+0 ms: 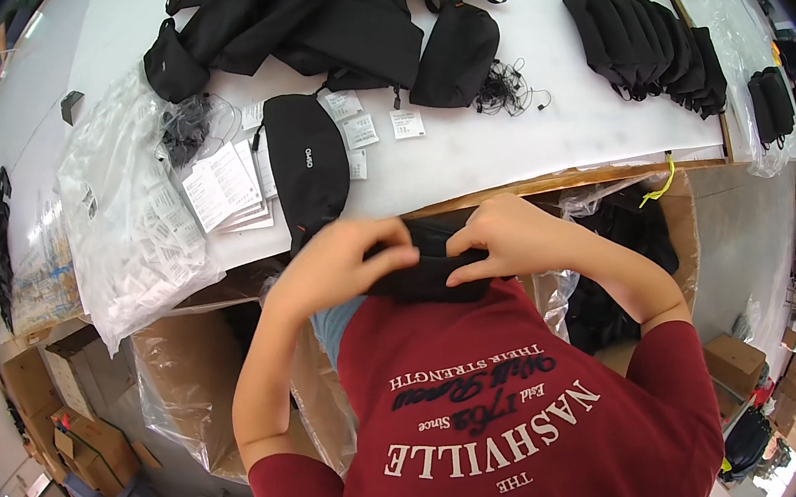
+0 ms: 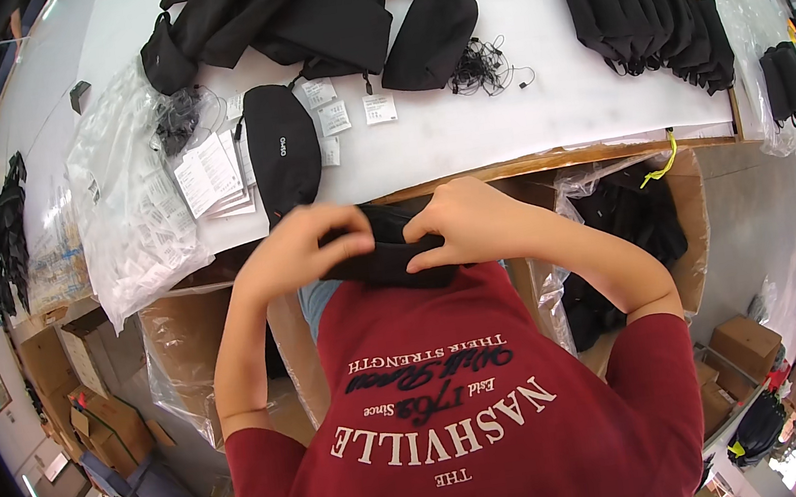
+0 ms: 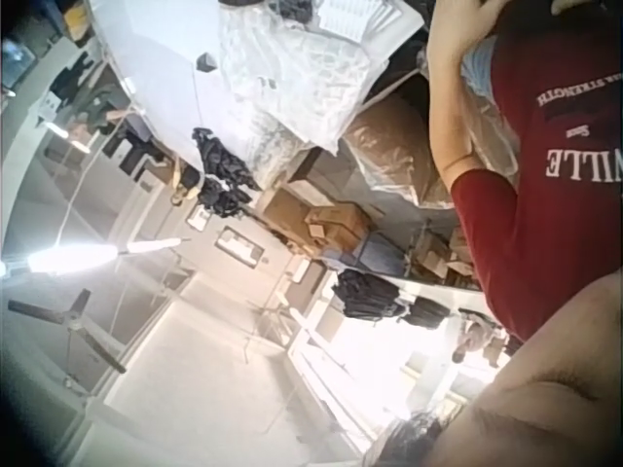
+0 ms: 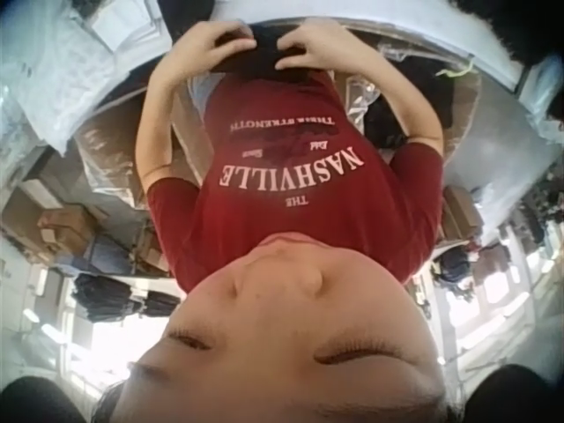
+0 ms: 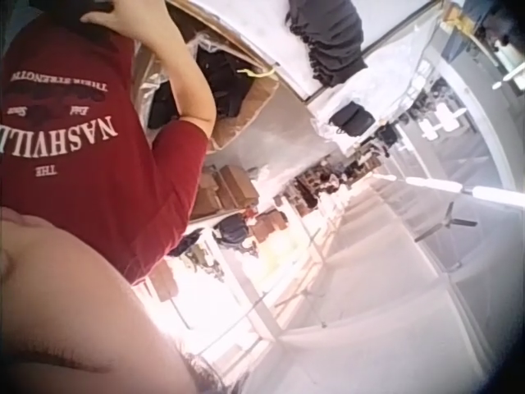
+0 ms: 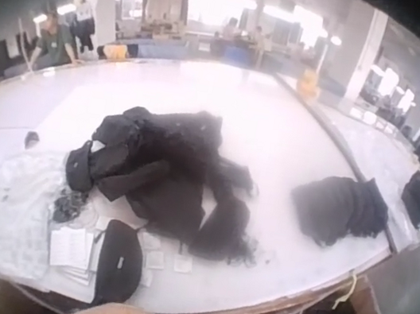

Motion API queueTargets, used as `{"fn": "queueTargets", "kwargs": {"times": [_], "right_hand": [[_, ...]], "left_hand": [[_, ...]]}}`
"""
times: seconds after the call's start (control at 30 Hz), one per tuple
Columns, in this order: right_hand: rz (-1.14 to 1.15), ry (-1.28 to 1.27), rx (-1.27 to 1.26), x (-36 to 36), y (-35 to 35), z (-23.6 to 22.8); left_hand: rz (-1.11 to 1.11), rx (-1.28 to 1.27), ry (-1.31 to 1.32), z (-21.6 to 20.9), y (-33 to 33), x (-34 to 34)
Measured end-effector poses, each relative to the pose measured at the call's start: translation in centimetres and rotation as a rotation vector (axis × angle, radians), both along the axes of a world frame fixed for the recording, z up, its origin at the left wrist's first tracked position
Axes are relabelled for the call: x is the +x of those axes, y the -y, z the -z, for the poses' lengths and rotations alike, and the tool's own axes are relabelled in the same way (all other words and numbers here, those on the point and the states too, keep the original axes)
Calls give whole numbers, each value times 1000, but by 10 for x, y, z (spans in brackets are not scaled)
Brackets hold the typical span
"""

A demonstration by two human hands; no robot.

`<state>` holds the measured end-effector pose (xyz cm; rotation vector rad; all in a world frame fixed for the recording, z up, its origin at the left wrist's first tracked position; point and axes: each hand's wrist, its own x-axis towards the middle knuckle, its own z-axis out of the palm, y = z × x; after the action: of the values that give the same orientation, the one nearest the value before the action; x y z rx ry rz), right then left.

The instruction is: Packing items into black cases and adding labels and silica gel packets.

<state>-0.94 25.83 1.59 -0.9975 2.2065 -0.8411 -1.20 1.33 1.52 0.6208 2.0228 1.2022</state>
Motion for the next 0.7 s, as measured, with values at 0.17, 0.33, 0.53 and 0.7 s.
{"fn": "queueTargets", "kwargs": {"times": [0.17,0.33,0.53,0.7], "right_hand": [[-5,-14,41,6,0,5],[-22,-306,-44,5,-14,-7],[-57,-522,19,-2,-23,-19],[-41,-651,81,-13,-20,-31]], "left_hand": [[-284,-350,-898,58,-12,-56],[-261,-392,-932,81,-7,-82],[-642,40,-587,48,-17,-78],[-229,56,-817,-26,-21,-47]]}}
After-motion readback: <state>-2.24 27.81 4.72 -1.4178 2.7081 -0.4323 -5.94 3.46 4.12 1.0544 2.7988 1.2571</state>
